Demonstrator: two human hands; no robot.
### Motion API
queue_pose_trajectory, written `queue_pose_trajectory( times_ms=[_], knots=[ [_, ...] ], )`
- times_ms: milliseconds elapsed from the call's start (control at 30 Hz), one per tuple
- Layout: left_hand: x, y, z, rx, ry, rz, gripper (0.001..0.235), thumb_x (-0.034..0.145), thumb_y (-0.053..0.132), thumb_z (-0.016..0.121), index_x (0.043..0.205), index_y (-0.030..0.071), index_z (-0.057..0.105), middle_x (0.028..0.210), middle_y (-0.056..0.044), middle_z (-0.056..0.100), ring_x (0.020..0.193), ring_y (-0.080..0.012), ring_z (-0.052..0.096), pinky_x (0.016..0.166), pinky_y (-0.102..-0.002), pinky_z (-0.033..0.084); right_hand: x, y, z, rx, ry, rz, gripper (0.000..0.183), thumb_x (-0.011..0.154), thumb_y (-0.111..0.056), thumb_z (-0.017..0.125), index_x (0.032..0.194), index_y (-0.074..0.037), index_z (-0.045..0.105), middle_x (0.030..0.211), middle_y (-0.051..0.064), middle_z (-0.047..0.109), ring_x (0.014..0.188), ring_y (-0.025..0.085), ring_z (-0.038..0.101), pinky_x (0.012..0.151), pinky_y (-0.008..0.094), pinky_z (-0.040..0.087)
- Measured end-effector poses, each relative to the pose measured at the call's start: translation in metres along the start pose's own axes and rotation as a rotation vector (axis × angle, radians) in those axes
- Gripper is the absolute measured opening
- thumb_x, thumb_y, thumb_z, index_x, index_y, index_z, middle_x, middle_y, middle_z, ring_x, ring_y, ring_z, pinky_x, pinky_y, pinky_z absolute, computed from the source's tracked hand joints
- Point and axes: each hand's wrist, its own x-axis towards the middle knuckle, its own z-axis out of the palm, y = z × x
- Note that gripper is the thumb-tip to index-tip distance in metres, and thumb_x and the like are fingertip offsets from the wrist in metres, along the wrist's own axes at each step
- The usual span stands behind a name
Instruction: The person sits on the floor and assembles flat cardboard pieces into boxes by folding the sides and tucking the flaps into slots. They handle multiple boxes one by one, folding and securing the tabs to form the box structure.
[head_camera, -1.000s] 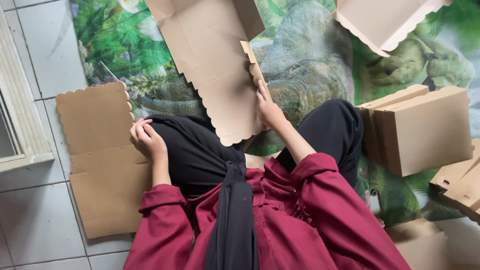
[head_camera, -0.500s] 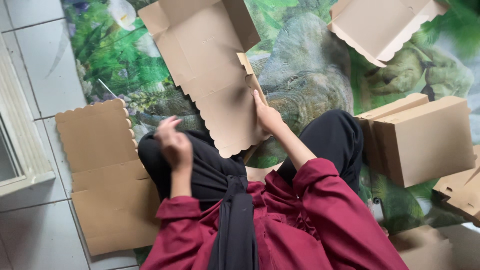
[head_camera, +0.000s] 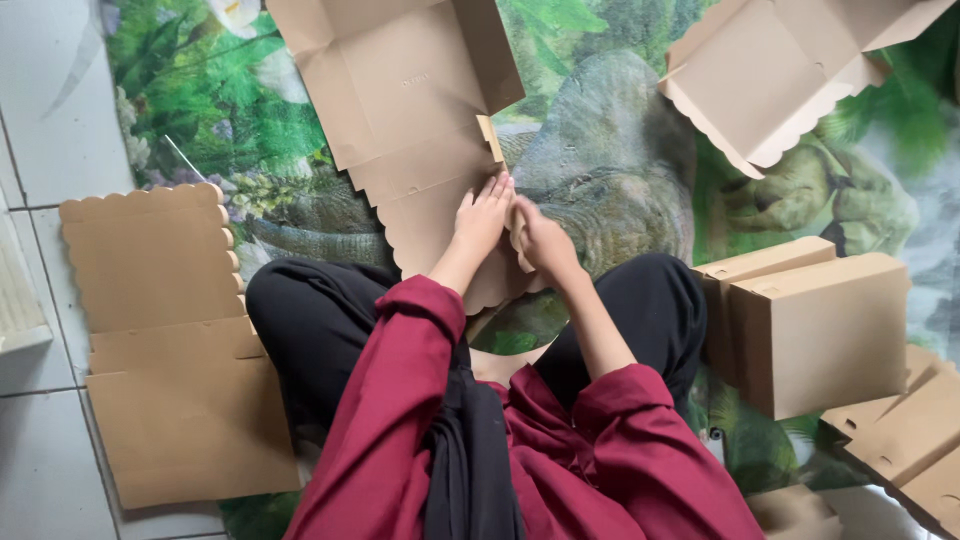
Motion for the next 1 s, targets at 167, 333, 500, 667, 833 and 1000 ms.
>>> queue_pose_trajectory(
  times_ms=[167,333,500,667,833,1000],
  knots=[
    [0.027,-0.003,-0.031,-0.082,-0.689,-0.061,0.055,0.099,0.016,0.023,0.152,0.027,0.011,0.159,0.011,0.003,0.145,-0.0141,0.010,0.113,-0.058,0.004,0.026,0.021,0.030,-0.170,0.098,-0.054,0.068,0.087,-0.015,0.040,0.150,-0.017,0.015,0.133,0.020,0.050,0.110,0.039,0.056,0.087,0.049,0.050],
    [0.044,-0.003,-0.067,-0.044,-0.916,-0.055,0.060,0.096,0.012,0.022,0.151,0.028,0.003,0.157,0.014,-0.007,0.145,-0.0100,0.002,0.112,-0.062,-0.010,0.031,0.041,0.059,-0.707,0.229,-0.222,0.070,0.085,-0.020,0.043,0.150,-0.004,0.022,0.150,0.014,0.032,0.100,0.031,0.050,0.072,0.038,0.045],
    [0.059,0.005,-0.094,0.009,-1.062,-0.094,0.058,0.098,0.021,0.020,0.150,0.030,-0.004,0.155,0.015,-0.012,0.144,-0.0088,-0.004,0.107,-0.067,-0.020,0.024,0.045,0.061,-0.787,0.293,-0.287,0.065,0.085,-0.015,0.043,0.147,0.002,0.029,0.152,0.012,0.031,0.098,0.031,0.045,0.070,0.037,0.038],
    [0.077,0.013,-0.096,0.077,-1.155,-0.078,0.060,0.097,0.026,0.024,0.150,0.024,-0.003,0.157,0.010,-0.009,0.144,-0.0106,-0.004,0.103,-0.071,-0.021,0.005,0.040,0.067,-0.727,0.171,-0.180,0.075,0.080,-0.006,0.043,0.149,0.003,0.015,0.157,0.009,0.019,0.100,0.030,0.042,0.074,0.037,0.034],
    [0.082,0.016,-0.084,0.081,-1.214,-0.126,0.057,0.098,0.022,0.021,0.150,0.022,-0.002,0.158,0.007,-0.005,0.145,-0.0106,-0.005,0.104,-0.073,-0.017,-0.015,0.041,0.078,-0.633,0.035,-0.066,0.090,0.077,-0.006,0.052,0.150,0.000,0.001,0.160,0.005,0.010,0.106,0.031,0.038,0.080,0.038,0.032],
    [0.079,0.018,-0.095,0.082,-1.201,-0.122,0.059,0.097,0.018,0.023,0.150,0.020,-0.002,0.158,0.007,-0.007,0.145,-0.0124,-0.005,0.103,-0.073,-0.019,-0.039,0.034,0.082,-0.645,0.009,0.005,0.082,0.080,-0.002,0.046,0.150,0.003,0.003,0.160,0.004,0.011,0.106,0.033,0.037,0.079,0.040,0.030]
  ],
)
